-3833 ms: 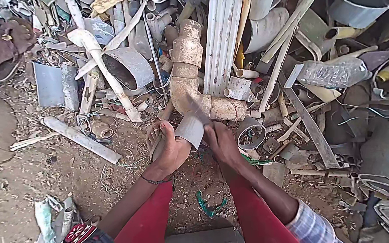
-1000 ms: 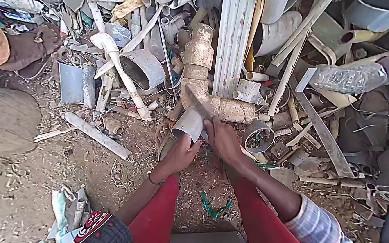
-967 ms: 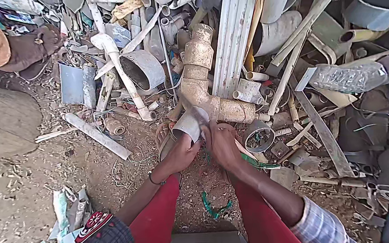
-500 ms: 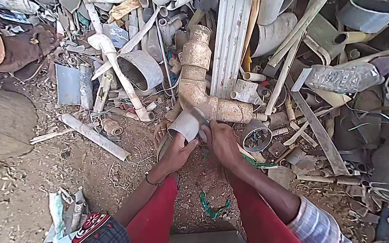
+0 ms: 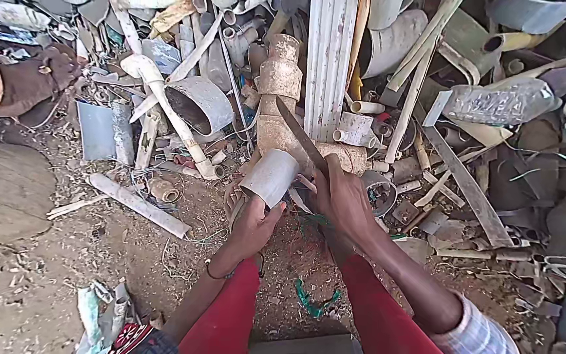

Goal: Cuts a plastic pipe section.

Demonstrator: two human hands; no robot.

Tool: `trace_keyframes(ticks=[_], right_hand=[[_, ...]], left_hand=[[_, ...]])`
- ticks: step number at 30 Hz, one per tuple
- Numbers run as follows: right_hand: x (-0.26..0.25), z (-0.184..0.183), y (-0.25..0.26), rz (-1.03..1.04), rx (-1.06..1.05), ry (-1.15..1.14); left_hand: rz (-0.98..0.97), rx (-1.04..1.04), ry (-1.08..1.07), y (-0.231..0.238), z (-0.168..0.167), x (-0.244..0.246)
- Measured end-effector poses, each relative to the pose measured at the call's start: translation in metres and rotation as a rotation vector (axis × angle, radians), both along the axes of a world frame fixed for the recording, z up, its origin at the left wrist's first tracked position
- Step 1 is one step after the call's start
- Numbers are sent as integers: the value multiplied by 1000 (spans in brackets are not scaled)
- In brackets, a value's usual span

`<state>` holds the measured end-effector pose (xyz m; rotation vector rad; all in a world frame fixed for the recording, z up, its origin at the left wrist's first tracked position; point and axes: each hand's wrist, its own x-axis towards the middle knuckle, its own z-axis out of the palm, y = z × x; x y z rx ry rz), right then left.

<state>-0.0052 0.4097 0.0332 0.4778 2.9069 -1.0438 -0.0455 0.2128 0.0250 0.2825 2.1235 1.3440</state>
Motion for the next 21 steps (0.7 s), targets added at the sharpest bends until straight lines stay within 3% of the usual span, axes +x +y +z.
trace_keyframes(ticks=[2, 4, 5, 7, 8, 10, 12, 15, 19, 21], right_hand=[[17, 8, -8, 35, -16, 280], [30, -6, -13, 134, 13, 364], [33, -15, -13, 173, 45, 220], [29, -18, -3, 145, -24, -291], [31, -18, 1, 87, -24, -318], [39, -15, 3, -8, -44, -101], [39, -14, 3, -36, -204, 41], [23, -18, -1, -101, -499, -43], [3, -15, -12, -290, -1146, -125], [5, -13, -15, -322, -1430, -82]], left_hand=[[38, 28, -9, 2, -4, -2], [58, 45, -25, 1, -4, -2], [68, 50, -45, 0, -3, -3], [80, 64, -105, -1, -3, -4], [76, 64, -117, -3, -5, -3], [64, 55, -98, -8, -7, -2], [61, 99, -80, -9, -5, -2], [54, 161, -58, -8, 3, 1], [-25, 257, 0, -11, 11, 4], [35, 340, -44, -14, 14, 7]])
